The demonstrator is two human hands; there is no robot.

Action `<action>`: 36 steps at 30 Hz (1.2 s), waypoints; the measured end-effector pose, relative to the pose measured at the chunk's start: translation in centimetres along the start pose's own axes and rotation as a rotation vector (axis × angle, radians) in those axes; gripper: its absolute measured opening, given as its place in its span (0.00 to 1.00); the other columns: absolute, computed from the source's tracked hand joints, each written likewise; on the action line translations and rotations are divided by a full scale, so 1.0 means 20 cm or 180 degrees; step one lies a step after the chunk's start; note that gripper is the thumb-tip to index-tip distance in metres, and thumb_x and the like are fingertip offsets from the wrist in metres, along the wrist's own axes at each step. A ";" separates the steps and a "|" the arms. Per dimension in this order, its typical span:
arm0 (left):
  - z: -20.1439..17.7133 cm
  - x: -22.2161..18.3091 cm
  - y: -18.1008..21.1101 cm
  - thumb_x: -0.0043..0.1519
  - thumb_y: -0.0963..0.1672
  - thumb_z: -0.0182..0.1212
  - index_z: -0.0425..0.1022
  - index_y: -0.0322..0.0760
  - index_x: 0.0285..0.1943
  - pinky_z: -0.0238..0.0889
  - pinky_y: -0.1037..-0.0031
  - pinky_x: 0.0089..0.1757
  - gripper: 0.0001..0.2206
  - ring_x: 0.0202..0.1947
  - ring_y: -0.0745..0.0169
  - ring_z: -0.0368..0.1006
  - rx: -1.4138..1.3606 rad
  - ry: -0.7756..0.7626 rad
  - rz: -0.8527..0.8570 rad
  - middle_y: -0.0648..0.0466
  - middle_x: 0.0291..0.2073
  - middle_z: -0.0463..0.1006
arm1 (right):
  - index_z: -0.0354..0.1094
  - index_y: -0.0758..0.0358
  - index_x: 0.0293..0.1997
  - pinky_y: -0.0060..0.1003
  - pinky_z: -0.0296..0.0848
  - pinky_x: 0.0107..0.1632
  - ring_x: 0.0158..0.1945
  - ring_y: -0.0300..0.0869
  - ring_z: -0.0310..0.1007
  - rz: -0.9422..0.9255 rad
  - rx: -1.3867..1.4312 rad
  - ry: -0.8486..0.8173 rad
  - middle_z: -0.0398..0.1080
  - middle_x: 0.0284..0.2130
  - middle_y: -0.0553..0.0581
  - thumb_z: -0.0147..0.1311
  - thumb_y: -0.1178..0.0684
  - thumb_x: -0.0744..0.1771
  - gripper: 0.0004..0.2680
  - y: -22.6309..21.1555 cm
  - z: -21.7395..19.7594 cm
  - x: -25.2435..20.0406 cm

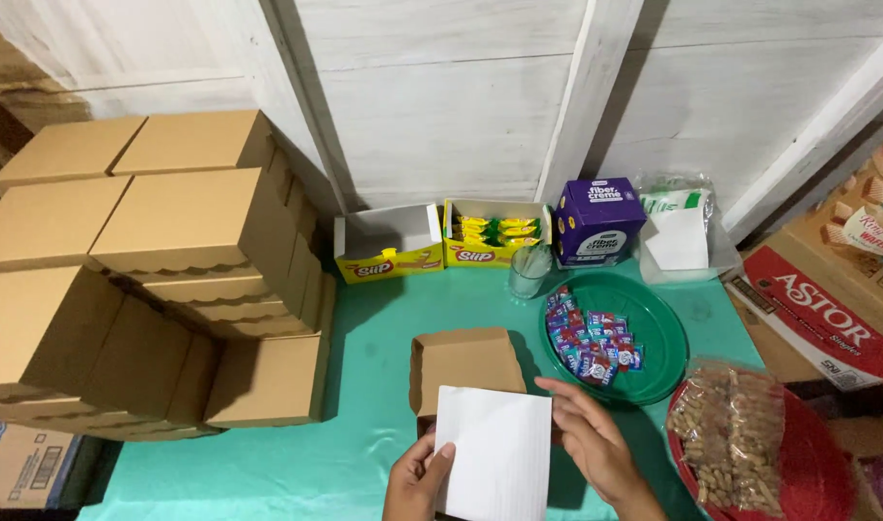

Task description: Packing various snack items into a cardboard box

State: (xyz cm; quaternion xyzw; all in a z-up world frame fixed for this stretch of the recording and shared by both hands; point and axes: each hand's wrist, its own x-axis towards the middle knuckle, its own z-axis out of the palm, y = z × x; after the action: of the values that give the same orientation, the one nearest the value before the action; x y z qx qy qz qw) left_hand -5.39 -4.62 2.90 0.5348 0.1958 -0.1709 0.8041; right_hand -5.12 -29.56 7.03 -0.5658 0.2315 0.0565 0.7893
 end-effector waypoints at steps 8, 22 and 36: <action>-0.05 0.01 -0.03 0.62 0.40 0.63 0.81 0.23 0.53 0.69 0.69 0.41 0.13 0.39 0.52 0.79 -0.0415 -0.0493 -0.0221 0.40 0.40 0.86 | 0.79 0.53 0.49 0.50 0.57 0.69 0.75 0.51 0.55 -0.1690 -0.1797 -0.1496 0.54 0.73 0.62 0.58 0.62 0.65 0.11 -0.04 -0.04 -0.11; 0.03 -0.18 0.24 0.59 0.43 0.67 0.75 0.38 0.65 0.70 0.70 0.44 0.23 0.45 0.55 0.77 0.0531 -0.0424 -0.0661 0.47 0.46 0.82 | 0.87 0.50 0.37 0.45 0.64 0.63 0.69 0.48 0.64 -0.1341 -0.2124 -0.1981 0.63 0.67 0.56 0.66 0.61 0.62 0.08 -0.15 0.01 -0.09; 0.00 -0.15 0.21 0.57 0.37 0.68 0.64 0.45 0.74 0.83 0.60 0.46 0.34 0.58 0.47 0.73 0.0299 -0.0897 -0.0846 0.49 0.62 0.72 | 0.82 0.69 0.29 0.38 0.76 0.47 0.52 0.46 0.76 -0.0454 -0.1228 -0.1195 0.77 0.51 0.62 0.65 0.55 0.63 0.06 -0.01 -0.04 0.00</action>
State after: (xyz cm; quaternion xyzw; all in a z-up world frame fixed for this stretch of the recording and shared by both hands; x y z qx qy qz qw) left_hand -5.86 -2.85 7.71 0.5119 0.1420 -0.3575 0.7681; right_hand -5.22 -30.47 7.00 -0.7002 0.0258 0.1477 0.6981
